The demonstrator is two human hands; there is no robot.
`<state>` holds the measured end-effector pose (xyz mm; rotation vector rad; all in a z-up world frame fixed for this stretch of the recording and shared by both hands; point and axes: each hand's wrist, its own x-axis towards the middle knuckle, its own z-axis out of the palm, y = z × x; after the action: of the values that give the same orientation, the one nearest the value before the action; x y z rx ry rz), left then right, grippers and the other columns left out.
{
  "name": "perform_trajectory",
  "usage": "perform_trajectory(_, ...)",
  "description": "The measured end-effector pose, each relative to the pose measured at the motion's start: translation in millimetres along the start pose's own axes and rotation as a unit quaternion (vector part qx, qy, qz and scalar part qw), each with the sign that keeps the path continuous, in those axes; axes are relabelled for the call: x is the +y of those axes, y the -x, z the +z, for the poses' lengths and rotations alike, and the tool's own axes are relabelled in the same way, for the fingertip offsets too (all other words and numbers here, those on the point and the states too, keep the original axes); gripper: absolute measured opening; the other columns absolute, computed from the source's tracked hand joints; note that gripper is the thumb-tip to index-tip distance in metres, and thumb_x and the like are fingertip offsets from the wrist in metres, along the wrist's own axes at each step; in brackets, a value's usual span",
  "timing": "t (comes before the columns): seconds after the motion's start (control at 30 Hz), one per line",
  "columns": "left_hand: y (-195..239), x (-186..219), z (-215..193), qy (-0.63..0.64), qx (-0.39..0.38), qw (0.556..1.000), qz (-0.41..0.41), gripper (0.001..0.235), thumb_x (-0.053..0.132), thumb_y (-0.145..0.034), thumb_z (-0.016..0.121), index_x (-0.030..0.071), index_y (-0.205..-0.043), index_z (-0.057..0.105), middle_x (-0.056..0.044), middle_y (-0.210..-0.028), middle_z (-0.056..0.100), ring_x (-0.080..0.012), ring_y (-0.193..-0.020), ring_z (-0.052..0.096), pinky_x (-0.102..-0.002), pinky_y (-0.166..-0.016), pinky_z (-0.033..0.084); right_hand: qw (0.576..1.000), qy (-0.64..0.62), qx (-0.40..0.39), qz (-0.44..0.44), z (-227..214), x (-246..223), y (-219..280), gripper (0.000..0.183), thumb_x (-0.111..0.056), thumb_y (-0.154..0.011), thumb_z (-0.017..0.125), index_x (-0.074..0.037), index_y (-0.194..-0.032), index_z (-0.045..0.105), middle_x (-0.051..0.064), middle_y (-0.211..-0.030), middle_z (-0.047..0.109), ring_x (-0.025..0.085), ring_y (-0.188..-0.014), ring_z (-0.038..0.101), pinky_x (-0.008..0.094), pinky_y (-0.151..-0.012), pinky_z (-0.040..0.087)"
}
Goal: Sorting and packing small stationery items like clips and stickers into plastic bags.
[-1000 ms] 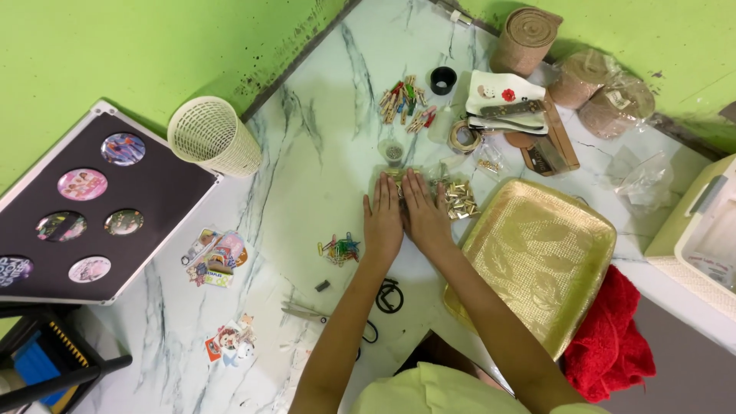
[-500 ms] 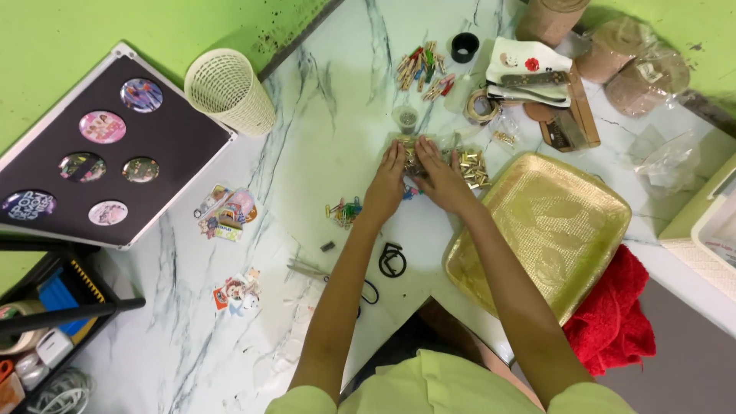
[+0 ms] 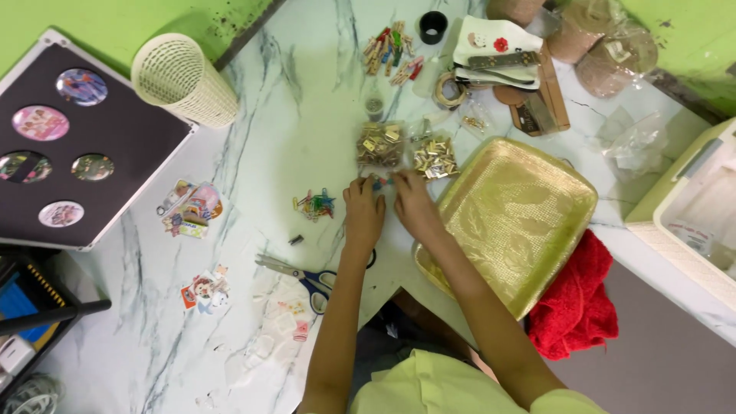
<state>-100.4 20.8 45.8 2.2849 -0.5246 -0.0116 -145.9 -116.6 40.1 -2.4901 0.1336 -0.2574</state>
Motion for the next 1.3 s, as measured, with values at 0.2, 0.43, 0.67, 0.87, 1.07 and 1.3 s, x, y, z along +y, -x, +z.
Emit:
perform_trajectory(0.2,6.4,9.4,11.9,0.03,-0.007,0.999,0.025,0.043,0.004,-0.092,0.067,-0.002,-0.133,0.059,-0.021,-0.133,0.054,-0.0409,-0.12,0.051,-0.047,-0.098,0.048,0.995,-0.098,-0.014,-0.006,-31.3,-17.8,12.3,0.042,0.001,-0.091,0.063,0.004,-0.132,0.06,0.021,-0.136,0.055,0.038,-0.129,0.052,0.041,-0.104,0.049)
perform_trajectory(0.43,5.4,68.7,4.4,0.039,-0.006,0.996,0.083,0.038,0.005,-0.091,0.066,0.0,-0.128,0.06,-0.018,-0.132,0.06,-0.0377,-0.116,0.056,-0.045,-0.096,0.05,0.985,-0.17,-0.003,0.018,-86.4,-17.4,29.8,0.036,-0.003,-0.097,0.06,0.001,-0.133,0.06,0.016,-0.132,0.059,0.035,-0.118,0.062,0.04,-0.099,0.053)
perform_trajectory(0.67,-19.2,126.1,61.3,0.172,-0.152,0.964,0.133,0.036,0.008,-0.098,0.063,-0.001,-0.132,0.059,-0.017,-0.123,0.064,-0.0326,-0.104,0.066,-0.042,-0.088,0.055,0.986,-0.019,0.114,0.124,-149.2,41.4,48.4,0.034,-0.006,-0.094,0.064,-0.004,-0.128,0.062,0.015,-0.142,0.058,0.033,-0.13,0.057,0.042,-0.109,0.051)
perform_trajectory(0.87,-45.4,201.6,112.4,0.143,-0.23,0.933,0.237,0.028,0.013,-0.096,0.066,0.002,-0.122,0.066,-0.016,-0.118,0.068,-0.0337,-0.099,0.068,-0.048,-0.104,0.046,0.923,0.161,0.197,0.29,-197.0,123.9,51.1,0.05,-0.02,-0.095,0.067,-0.013,-0.144,0.057,0.03,-0.159,0.026,0.048,-0.142,0.033,0.061,-0.112,0.037)
perform_trajectory(1.07,-64.1,228.8,175.4,0.154,-0.273,0.917,0.248,0.025,0.013,-0.097,0.064,0.002,-0.12,0.067,-0.016,-0.119,0.068,-0.0352,-0.103,0.068,-0.043,-0.088,0.055,0.872,0.246,0.191,0.378,-182.3,221.6,49.4,0.058,-0.034,-0.096,0.066,-0.008,-0.146,0.051,0.029,-0.161,0.014,0.049,-0.145,0.024,0.066,-0.112,0.029)
perform_trajectory(1.3,-81.9,211.8,226.9,0.268,-0.253,0.918,0.147,0.049,0.028,-0.099,0.054,0.003,-0.141,0.055,-0.013,-0.139,0.062,-0.0239,-0.114,0.067,-0.036,-0.096,0.059,0.894,0.048,0.392,0.214,-204.5,176.3,65.2,0.03,-0.006,-0.098,0.068,-0.002,-0.128,0.07,0.017,-0.137,0.066,0.031,-0.127,0.066,0.04,-0.113,0.052)
